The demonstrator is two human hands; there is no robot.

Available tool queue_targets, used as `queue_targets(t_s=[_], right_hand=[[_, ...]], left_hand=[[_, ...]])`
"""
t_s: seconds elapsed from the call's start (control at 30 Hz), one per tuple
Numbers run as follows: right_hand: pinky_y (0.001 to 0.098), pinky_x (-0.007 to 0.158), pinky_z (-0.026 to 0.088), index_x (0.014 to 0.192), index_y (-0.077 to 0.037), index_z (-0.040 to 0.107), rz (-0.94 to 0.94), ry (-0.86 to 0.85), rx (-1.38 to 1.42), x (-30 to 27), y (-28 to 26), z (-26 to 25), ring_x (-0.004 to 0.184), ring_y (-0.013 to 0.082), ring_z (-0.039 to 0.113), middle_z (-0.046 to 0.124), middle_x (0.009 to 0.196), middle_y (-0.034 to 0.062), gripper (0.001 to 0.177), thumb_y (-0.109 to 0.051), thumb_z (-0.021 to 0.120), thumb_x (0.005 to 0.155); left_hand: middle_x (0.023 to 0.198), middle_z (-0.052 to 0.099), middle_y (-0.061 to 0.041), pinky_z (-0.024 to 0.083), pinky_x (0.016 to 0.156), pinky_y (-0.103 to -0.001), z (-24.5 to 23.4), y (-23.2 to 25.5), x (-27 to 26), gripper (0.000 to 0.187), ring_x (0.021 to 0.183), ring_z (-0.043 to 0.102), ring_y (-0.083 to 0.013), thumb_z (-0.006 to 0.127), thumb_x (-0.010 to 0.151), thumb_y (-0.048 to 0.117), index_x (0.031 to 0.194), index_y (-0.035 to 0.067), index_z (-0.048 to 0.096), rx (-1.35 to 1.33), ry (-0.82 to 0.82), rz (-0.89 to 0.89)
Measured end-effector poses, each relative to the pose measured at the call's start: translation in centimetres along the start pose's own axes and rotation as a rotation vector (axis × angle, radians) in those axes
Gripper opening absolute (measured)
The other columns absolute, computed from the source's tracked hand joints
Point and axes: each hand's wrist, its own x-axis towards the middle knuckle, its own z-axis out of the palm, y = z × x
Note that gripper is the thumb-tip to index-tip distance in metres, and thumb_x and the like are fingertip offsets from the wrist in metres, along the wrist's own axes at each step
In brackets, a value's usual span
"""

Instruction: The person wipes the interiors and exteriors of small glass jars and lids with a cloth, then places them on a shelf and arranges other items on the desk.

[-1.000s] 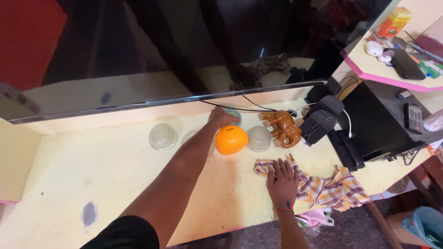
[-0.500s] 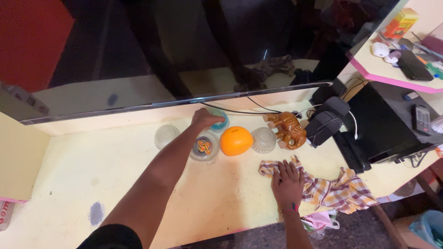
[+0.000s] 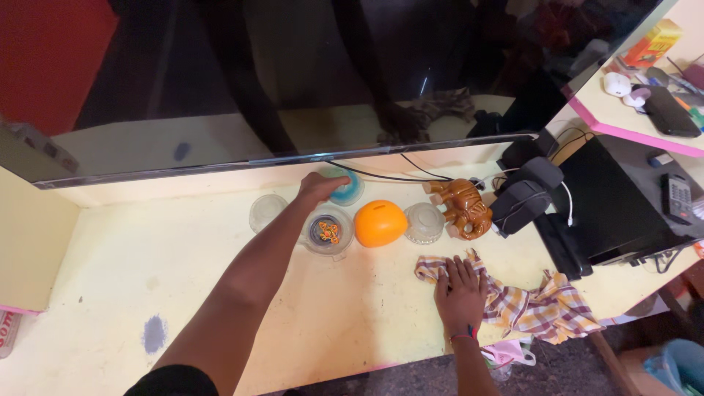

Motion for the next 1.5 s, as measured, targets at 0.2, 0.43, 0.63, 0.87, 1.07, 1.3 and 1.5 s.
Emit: queue_targets(t_s=[0.2,0.43,0.63,0.87,1.07,1.3,1.5], right_hand=[[0.0492,0.125,0.028,0.129,-0.014,0.072,-0.001,-0.007,-0.005,-0.1,0.1,0.2,0.138,0.024,0.055,0.067,0.14,0.005,0.038,-0.031,0.056,0.099],[0.0495,0.126,0.028,0.13,-0.015,0.071,-0.021,0.0,-0.019,-0.1,0.4,0.4,0.138,0.0238,0.055,0.067,0.14,0.0044,0.039,-0.03,0.057,0.097],[0.0503,0.124,0.028,0.129,-0.016,0.072,-0.006,-0.01,-0.033,-0.1,-0.1,0.1,0.138,0.0244,0.055,0.067,0.14,0.0048,0.039,-0.031,0.057,0.096],[0.0488,0.124,0.031,0.129,-0.013,0.073,-0.03,0.009,-0.014,-0.3,0.4,0.6,0.138,0.026,0.056,0.068,0.139,0.0068,0.037,-0.031,0.056,0.101],[0.049,0.126,0.036,0.131,-0.011,0.071,-0.096,-0.019,0.025,-0.7,2.5,2.4,0.14,0.0279,0.056,0.067,0.141,0.01,0.037,-0.03,0.053,0.105],[0.0507,0.117,0.034,0.144,-0.005,0.056,-0.32,-0.11,0.1,-3.1,-3.0,6.1,0.143,0.0384,0.047,0.054,0.151,0.0171,0.05,-0.022,0.051,0.097],[0.0486,0.121,0.034,0.133,-0.009,0.061,-0.474,-0.391,0.43,-6.1,-16.7,6.2,0.142,0.0341,0.05,0.061,0.143,0.0143,0.04,-0.014,0.055,0.094]], left_hand=[[0.075,0.071,-0.004,0.055,0.06,-0.024,-1.0,-0.2,-0.7,0.055,0.061,0.063,-0.0112,0.088,0.064,0.052,0.082,0.002,0.077,-0.322,-0.058,-0.012],[0.074,0.069,-0.006,0.051,0.056,-0.022,-1.9,-1.8,-1.8,0.047,0.057,0.057,-0.0113,0.088,0.071,0.043,0.084,0.0,0.074,-0.547,-0.141,-0.038],[0.088,0.07,-0.004,0.054,0.068,-0.024,-3.6,-2.1,-4.8,0.051,0.073,0.064,-0.0109,0.087,0.073,0.042,0.1,0.001,0.074,-0.652,-0.176,-0.029],[0.091,0.069,-0.006,0.051,0.068,-0.025,-6.0,-4.6,-8.4,0.05,0.076,0.061,-0.0127,0.082,0.078,0.042,0.103,0.0,0.075,-0.772,-0.195,0.052],[0.092,0.069,-0.007,0.053,0.072,-0.027,-10.3,-8.5,-13.4,0.048,0.08,0.064,-0.0143,0.082,0.078,0.039,0.101,-0.002,0.071,-0.827,-0.122,0.037],[0.09,0.069,-0.007,0.049,0.07,-0.029,-17.5,-14.3,-19.0,0.053,0.079,0.06,-0.0148,0.083,0.077,0.041,0.1,-0.005,0.072,-0.757,-0.052,-0.015],[0.088,0.069,-0.005,0.052,0.07,-0.027,-19.9,-18.3,-21.5,0.054,0.077,0.061,-0.0124,0.083,0.072,0.043,0.097,-0.003,0.072,-0.632,-0.017,-0.089]])
